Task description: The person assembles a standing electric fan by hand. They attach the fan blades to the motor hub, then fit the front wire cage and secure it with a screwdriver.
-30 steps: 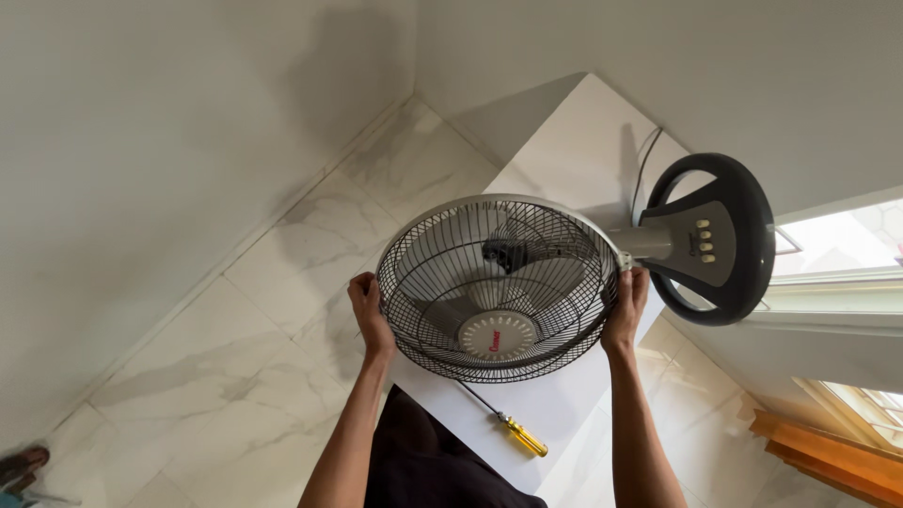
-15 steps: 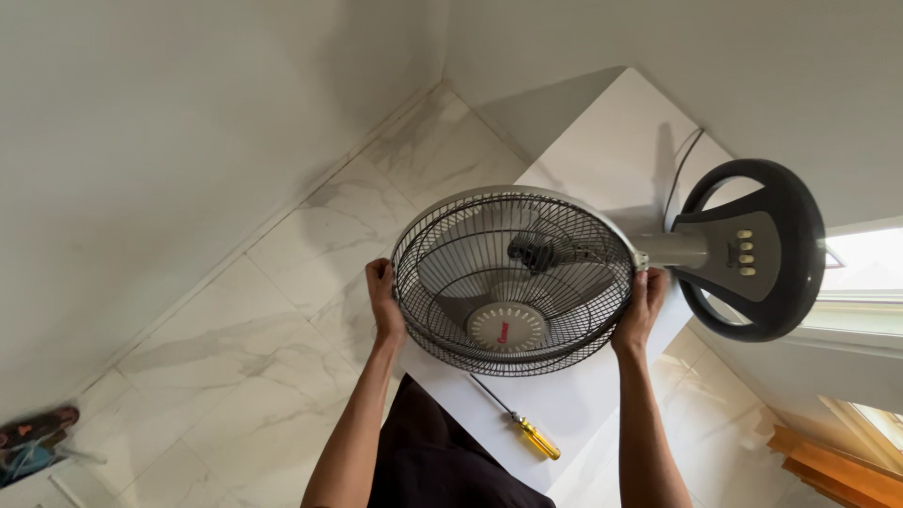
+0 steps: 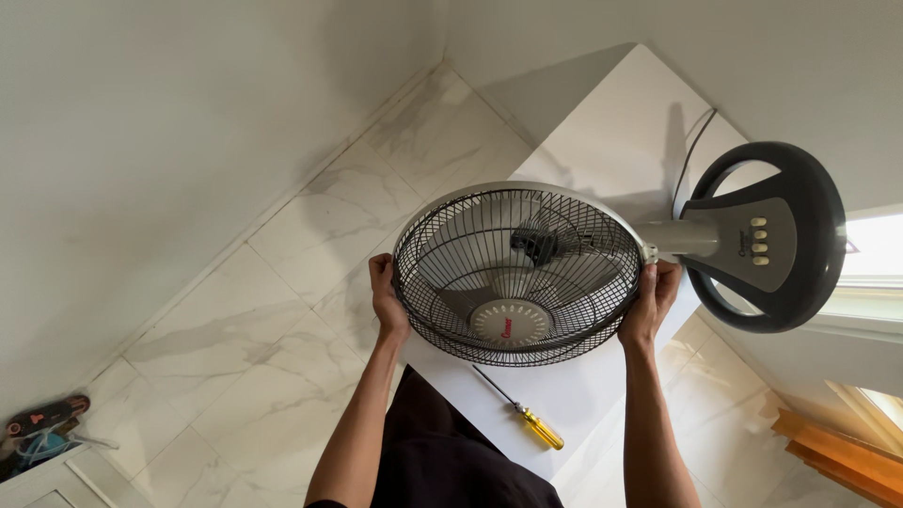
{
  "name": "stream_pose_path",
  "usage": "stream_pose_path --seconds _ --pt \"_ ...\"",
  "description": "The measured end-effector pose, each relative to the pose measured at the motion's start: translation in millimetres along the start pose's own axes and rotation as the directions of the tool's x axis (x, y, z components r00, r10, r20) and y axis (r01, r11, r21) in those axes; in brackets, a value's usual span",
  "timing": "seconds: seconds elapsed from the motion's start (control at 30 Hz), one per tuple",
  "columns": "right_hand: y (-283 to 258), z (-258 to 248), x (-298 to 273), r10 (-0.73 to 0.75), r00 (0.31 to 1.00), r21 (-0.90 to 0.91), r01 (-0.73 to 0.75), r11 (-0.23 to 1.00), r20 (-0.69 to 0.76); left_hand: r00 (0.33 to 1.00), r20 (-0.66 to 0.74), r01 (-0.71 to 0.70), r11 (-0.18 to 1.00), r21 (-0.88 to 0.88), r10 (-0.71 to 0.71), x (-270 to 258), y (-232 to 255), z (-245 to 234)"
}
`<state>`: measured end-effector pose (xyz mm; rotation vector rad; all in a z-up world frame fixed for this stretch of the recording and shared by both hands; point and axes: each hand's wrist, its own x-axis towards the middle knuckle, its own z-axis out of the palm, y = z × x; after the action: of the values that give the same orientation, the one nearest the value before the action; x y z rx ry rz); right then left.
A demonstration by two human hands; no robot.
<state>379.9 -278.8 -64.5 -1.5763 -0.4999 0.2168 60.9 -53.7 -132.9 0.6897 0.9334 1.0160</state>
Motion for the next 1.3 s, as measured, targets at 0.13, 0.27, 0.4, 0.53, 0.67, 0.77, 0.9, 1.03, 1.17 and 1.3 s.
stream_pose_path --seconds 0.13,0.27,0.4,0.53,0.67,0.77,0.9,1.03,1.17,1.3 --pt "-1 0 2 -0.047 0.999 -0.071 0.047 0.996 -0.004 1.0 0.019 -0.014 1.0 0.022 0.013 2 -1 1" --pt "0 -2 2 -0.085 0.996 -0.096 0.086 0.992 0.014 0.998 0.055 -0.015 1.0 0.001 0.015 -3 -2 -1" --pt "1 -4 1 -0.092 0.995 -0.073 0.093 0.993 0.025 0.999 0.038 -0.041 0.995 0.092 0.038 -6 -3 -2" --pt "4 -3 2 -0.032 0.999 -0.051 0.032 0.998 0.006 0.995 0.054 -0.086 0.99 0.111 0.08 -5 -5 -3" --pt "9 -7 5 -0.025 0.999 0.006 0.024 1.0 0.028 0.993 0.057 -0.109 0.984 0.144 0.101 -6 -8 -4" --pt "11 -8 7 -0.037 0.998 0.017 0.036 0.999 0.055 0.993 0.055 -0.111 0.983 0.144 0.104 -8 -9 -4" --pt "12 -11 9 -0.042 0.996 0.05 0.038 0.998 0.083 0.992 0.043 -0.122 0.982 0.144 0.117 -9 -10 -3" --pt "11 -11 10 -0.035 0.994 0.038 0.031 0.999 0.108 0.988 0.047 -0.154 0.979 0.137 0.149 -9 -11 -3" --pt "9 -10 9 -0.035 0.994 0.009 0.034 0.999 0.1 0.982 0.052 -0.187 0.969 0.163 0.181 -11 -13 -5" --pt "4 -10 7 -0.048 0.996 -0.064 0.053 0.997 0.078 0.979 0.03 -0.206 0.963 0.174 0.204 -10 -17 -7"
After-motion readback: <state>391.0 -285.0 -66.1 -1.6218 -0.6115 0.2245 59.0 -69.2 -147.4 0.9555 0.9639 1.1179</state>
